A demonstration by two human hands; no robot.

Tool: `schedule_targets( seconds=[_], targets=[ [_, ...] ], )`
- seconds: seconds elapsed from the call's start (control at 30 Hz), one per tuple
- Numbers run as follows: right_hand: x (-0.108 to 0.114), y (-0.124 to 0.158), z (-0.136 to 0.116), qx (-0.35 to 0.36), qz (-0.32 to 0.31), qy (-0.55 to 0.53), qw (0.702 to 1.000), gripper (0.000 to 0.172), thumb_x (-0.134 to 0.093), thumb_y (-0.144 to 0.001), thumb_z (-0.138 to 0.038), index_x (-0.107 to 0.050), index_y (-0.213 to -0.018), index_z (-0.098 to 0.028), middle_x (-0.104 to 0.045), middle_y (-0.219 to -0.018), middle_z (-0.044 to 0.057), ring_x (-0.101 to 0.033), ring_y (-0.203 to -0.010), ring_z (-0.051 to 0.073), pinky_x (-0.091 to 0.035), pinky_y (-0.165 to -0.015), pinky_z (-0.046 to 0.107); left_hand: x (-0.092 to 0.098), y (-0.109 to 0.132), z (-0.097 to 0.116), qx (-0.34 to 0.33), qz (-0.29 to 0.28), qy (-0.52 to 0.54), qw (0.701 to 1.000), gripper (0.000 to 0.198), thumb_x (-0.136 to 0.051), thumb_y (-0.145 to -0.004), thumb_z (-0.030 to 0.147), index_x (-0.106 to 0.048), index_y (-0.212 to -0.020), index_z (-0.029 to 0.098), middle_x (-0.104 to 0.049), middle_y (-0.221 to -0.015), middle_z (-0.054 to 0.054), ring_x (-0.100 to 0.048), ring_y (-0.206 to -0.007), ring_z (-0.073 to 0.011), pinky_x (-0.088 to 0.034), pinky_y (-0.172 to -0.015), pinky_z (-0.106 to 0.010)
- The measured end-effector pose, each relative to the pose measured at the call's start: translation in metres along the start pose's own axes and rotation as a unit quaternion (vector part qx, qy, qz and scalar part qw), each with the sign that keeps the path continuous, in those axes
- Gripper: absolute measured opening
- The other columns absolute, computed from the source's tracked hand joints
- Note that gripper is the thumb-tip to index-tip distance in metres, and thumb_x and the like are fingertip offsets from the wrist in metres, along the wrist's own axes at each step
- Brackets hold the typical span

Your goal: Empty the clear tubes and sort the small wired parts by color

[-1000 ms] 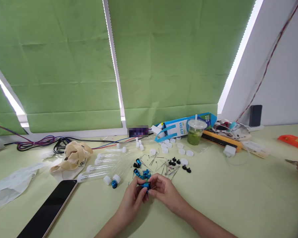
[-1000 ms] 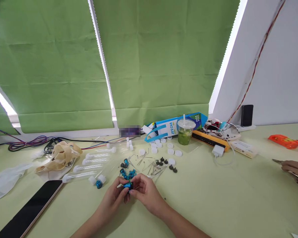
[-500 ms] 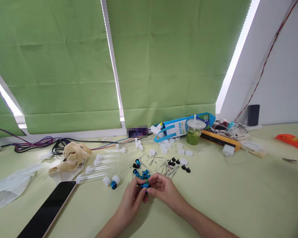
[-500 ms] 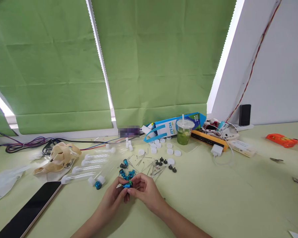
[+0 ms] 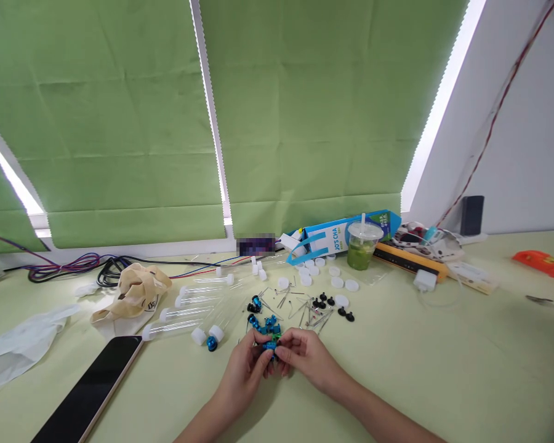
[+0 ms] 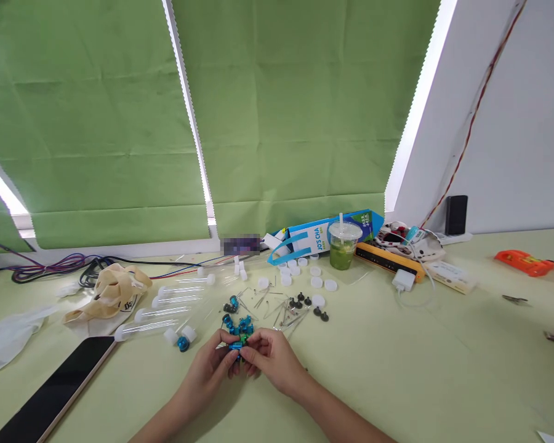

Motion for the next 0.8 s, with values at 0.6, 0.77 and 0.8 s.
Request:
schedule_targets(
  seconds=[0.6, 0.77, 0.8],
  targets=[
    [-0.002, 0.001, 0.001, -0.002, -0.009, 0.001, 1.000, 0.033, -0.064, -0.073, -0.044, -0.052, -0.081, -0.015, -0.063, -0.070, 0.003, -0.061, -0.061, 0.015, -0.048, -0.057, 0.028, 0.001, 0.001, -0.005, 0.006, 0.008, 0.000, 1.000, 0.022, -0.051, -0.084, 0.037, -0.045, -0.091, 0.018, -0.053, -0.064, 0.001, -0.049, -0.058, -0.0114, -0.039, -0.055, -0.022],
    [-0.001, 0.002, -0.005, 0.038, -0.001, 0.002, 0.999, 0.041, -0.076, -0.062, -0.036, -0.052, -0.089, -0.017, -0.063, -0.084, 0.003, -0.061, -0.079, 0.016, -0.048, -0.071, 0.028, 0.002, 0.001, -0.002, 0.008, 0.018, -0.004, 1.000, 0.023, -0.053, -0.083, 0.039, -0.045, -0.090, 0.017, -0.053, -0.063, 0.001, -0.049, -0.058, -0.0118, -0.040, -0.055, -0.023],
    [0.000, 0.001, -0.006, 0.036, 0.003, -0.006, 0.999, 0.043, -0.075, -0.062, -0.038, -0.051, -0.092, -0.018, -0.062, -0.084, 0.002, -0.062, -0.077, 0.016, -0.049, -0.069, 0.028, 0.002, 0.001, -0.002, 0.008, 0.017, 0.000, 1.000, 0.024, -0.053, -0.083, 0.039, -0.045, -0.090, 0.017, -0.053, -0.063, 0.001, -0.049, -0.057, -0.0117, -0.040, -0.055, -0.023]
  ],
)
Point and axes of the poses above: each hand's wrist, its own y-axis away from the middle knuckle, its own x-axis out of the back of the hand, z = x × y, the point moved 5 cm from there along -y, towards the middle knuckle
